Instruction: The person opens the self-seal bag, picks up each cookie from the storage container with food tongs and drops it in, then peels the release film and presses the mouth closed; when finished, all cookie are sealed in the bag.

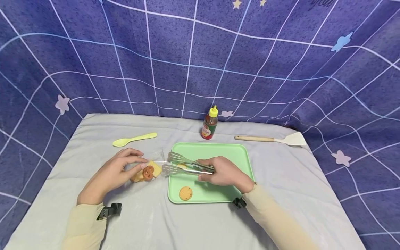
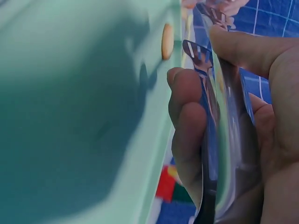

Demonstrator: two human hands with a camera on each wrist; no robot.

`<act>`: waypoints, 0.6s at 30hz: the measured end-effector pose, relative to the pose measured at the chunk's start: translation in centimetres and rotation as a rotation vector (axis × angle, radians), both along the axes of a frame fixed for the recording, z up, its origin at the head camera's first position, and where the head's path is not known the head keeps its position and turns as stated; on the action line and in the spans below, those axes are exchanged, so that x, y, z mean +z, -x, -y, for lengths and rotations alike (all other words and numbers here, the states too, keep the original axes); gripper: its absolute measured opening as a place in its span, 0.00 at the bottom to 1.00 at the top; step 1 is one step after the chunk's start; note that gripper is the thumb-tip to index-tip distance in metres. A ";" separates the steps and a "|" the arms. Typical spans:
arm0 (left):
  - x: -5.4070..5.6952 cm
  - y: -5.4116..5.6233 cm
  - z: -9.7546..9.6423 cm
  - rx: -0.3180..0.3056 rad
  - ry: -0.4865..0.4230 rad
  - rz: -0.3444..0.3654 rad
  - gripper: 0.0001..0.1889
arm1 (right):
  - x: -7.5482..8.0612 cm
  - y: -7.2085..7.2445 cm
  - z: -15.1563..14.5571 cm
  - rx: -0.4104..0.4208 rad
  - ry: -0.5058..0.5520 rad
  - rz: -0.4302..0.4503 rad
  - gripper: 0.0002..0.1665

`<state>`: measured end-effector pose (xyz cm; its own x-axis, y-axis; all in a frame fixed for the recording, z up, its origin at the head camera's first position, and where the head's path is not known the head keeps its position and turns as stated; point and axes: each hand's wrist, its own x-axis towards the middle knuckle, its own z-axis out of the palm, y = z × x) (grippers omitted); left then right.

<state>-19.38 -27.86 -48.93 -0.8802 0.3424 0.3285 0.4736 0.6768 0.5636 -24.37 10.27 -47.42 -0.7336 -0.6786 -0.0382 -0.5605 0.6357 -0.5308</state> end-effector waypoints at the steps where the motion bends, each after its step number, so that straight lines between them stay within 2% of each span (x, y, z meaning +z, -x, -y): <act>1: 0.0 0.0 0.0 -0.002 0.001 -0.003 0.08 | 0.1 -0.2 -0.5 -0.010 -0.009 -0.006 0.34; 9: -0.2 0.0 0.1 -0.006 0.005 -0.028 0.07 | 0.1 -1.1 -2.9 -0.047 -0.095 -0.086 0.35; 18: -0.1 0.0 -0.2 -0.019 0.003 -0.029 0.07 | 0.2 -0.5 -4.4 -0.097 -0.122 -0.157 0.35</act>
